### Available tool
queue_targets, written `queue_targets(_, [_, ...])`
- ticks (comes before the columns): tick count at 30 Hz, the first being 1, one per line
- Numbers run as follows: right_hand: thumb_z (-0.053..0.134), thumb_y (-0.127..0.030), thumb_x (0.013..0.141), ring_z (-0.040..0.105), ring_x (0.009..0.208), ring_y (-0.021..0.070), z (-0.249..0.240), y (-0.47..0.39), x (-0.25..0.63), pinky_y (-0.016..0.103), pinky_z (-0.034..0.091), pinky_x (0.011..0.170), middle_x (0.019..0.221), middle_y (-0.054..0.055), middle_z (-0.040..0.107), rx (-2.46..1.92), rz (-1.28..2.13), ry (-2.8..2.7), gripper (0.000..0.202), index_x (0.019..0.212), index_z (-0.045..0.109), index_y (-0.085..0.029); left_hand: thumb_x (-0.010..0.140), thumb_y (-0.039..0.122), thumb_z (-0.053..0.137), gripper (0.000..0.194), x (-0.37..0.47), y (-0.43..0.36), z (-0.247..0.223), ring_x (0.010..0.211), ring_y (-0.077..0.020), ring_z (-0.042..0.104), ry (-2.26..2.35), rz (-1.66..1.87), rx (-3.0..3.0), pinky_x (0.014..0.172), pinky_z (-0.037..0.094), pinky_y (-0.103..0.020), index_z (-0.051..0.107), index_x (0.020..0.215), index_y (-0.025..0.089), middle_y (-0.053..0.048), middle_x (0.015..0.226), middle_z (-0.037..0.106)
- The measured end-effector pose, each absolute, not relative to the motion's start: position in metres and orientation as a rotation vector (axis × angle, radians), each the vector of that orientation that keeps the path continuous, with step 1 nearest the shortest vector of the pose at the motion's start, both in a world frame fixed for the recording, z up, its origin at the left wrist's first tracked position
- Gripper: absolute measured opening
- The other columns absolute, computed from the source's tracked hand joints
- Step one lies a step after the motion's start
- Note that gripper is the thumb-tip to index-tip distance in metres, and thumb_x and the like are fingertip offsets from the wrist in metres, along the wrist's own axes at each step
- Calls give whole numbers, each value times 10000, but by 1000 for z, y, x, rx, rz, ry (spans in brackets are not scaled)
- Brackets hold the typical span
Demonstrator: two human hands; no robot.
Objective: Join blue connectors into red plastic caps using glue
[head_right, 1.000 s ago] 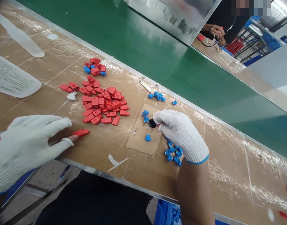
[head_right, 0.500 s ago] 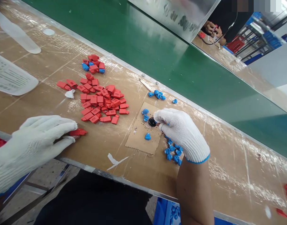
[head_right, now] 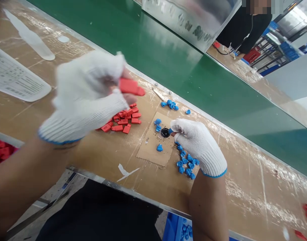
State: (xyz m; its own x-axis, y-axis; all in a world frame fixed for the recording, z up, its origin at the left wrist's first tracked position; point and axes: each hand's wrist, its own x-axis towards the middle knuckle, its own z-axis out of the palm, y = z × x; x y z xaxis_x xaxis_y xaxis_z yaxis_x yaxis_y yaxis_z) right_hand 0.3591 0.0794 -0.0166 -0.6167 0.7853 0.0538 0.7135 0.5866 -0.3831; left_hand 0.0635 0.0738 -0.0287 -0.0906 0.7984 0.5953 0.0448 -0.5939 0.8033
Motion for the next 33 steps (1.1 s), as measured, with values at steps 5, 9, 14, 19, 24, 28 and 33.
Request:
queue_targets(5, [636, -195, 901, 608, 631, 168, -21, 80, 360, 320, 470, 605, 755, 2, 692, -1311, 458, -2603, 89, 839, 593, -241, 810, 207, 830, 272, 101, 109, -52, 723, -165, 521, 672, 1761, 1433, 670, 463, -343, 565, 761, 242, 9, 781, 544])
queue_targets(9, [649, -244, 922, 687, 683, 187, -22, 80, 361, 351, 539, 645, 921, 58, 770, -1323, 514, -2559, 61, 955, 597, -240, 770, 352, 920, 396, 101, 102, -72, 699, -157, 458, 807, 1665, 1209, 646, 424, -337, 539, 740, 248, 14, 754, 491])
queue_targets(14, [663, -255, 904, 781, 742, 230, -28, 82, 364, 361, 574, 628, 979, 77, 776, -1362, 551, -2519, 190, 1057, 551, -248, 827, 367, 880, 413, 96, 95, -70, 754, -150, 499, 881, 1588, 1152, 692, 436, -318, 502, 740, 226, 4, 787, 468])
queue_targets(19, [679, -275, 926, 811, 836, 259, -32, 81, 366, 368, 602, 645, 1025, 73, 770, -1370, 595, -2506, 283, 1136, 490, -269, 906, 306, 754, 293, 98, 91, -66, 791, -130, 576, 939, 1535, 1182, 700, 445, -276, 510, 776, 210, 19, 815, 458])
queue_targets(24, [687, -251, 919, 765, 722, 220, -30, 80, 364, 361, 575, 599, 996, 59, 762, -1385, 540, -2535, 288, 1120, 483, -275, 916, 339, 753, 299, 101, 91, -63, 838, -144, 624, 1022, 1496, 1139, 733, 496, -283, 509, 811, 200, 13, 822, 491])
queue_targets(28, [666, -269, 926, 779, 769, 240, -30, 79, 365, 372, 583, 632, 1006, 67, 756, -1417, 518, -2558, 269, 1125, 485, -269, 896, 351, 801, 346, 100, 91, -63, 823, -144, 596, 977, 1500, 1125, 747, 513, -301, 503, 805, 202, 10, 811, 492])
queue_targets(33, [664, -291, 919, 781, 788, 267, -30, 78, 362, 392, 575, 649, 1002, 80, 765, -1428, 446, -2574, 243, 1093, 499, -259, 878, 453, 840, 410, 100, 91, -64, 807, -153, 611, 924, 1502, 1140, 728, 528, -305, 532, 775, 202, 7, 790, 483])
